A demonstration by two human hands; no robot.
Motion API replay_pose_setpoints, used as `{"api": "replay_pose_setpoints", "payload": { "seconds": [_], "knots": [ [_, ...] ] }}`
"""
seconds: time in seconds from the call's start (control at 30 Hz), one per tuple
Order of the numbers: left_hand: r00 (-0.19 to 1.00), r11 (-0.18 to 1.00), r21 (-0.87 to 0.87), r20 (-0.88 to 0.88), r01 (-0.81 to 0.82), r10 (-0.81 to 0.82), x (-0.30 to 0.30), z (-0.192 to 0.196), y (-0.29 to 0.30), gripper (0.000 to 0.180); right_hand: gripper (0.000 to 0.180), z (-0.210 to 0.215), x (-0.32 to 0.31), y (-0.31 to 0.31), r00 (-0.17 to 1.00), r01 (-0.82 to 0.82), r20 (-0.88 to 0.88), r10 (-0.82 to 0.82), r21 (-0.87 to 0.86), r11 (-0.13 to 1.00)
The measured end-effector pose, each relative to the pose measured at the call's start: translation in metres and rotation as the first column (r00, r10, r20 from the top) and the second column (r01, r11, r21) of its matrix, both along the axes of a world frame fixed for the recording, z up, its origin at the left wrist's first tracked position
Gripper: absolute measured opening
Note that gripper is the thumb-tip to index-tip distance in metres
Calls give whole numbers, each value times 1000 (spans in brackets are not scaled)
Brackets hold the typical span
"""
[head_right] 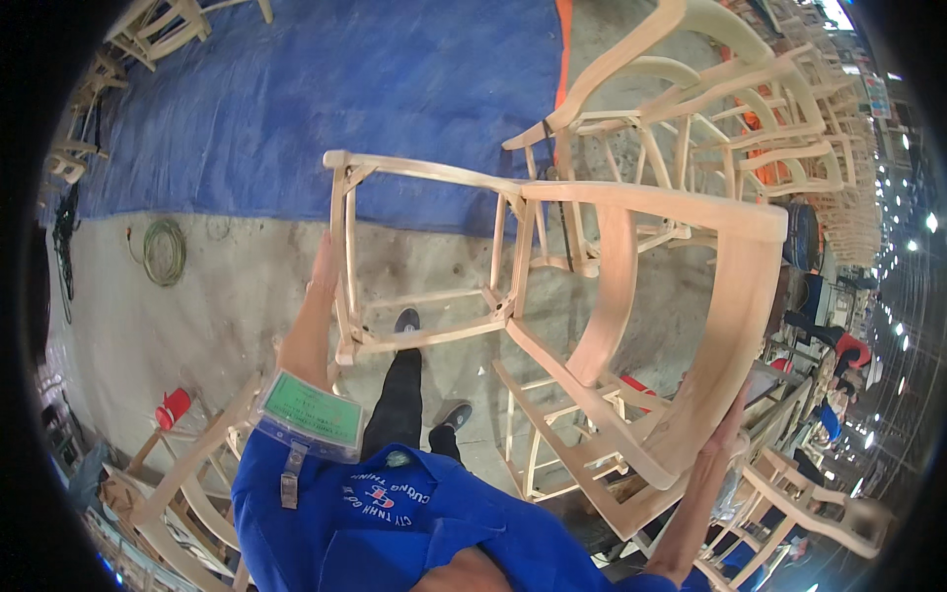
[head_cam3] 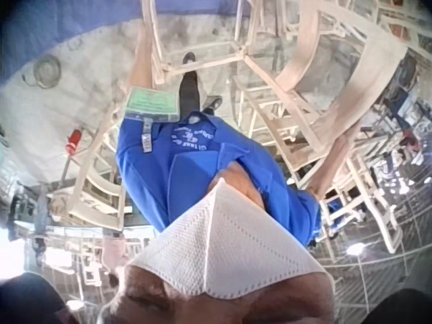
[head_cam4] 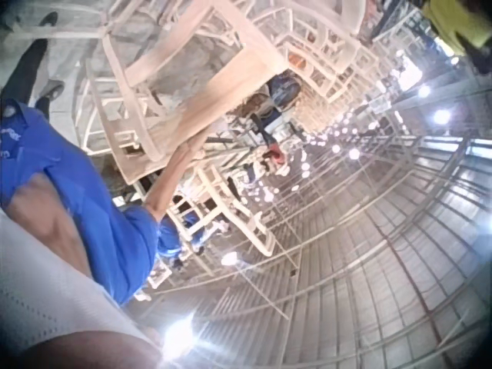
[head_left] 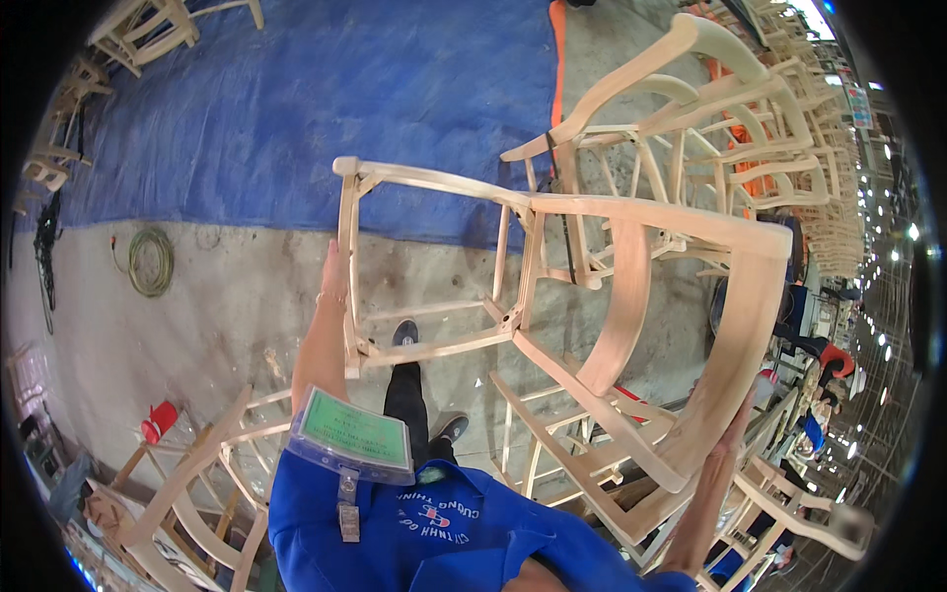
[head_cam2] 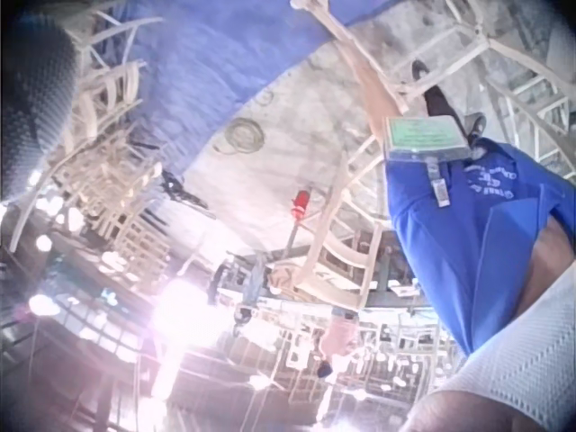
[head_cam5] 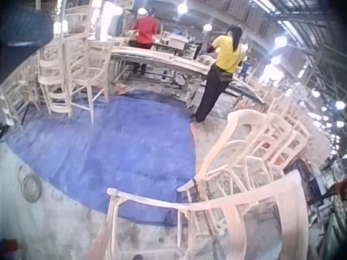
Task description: The person sands the frame of a wooden chair using a handheld electric sander and a sanding block. They reposition the chair on the workbench multiple times to access different surfaces and continue sanding various parts of the chair frame.
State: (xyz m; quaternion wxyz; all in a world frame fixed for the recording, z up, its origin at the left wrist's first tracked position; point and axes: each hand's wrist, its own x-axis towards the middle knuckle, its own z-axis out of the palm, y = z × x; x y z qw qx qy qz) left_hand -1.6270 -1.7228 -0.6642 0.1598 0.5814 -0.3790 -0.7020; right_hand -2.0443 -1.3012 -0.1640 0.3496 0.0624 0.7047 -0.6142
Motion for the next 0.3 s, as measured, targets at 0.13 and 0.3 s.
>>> {"api": "replay_pose_setpoints", "payload": {
  "seconds": [0.13,0.3],
  "knots": [
    [995,997,-19,71,74,-73,-7,-7,-28,59,74,-36,0,-18,987,-112,-117,114,23,993],
    [985,1000,-21,173,17,-13,22,25,-26,63,74,-30,-6,-84,975,-99,-169,143,248,964]
  ]
}}
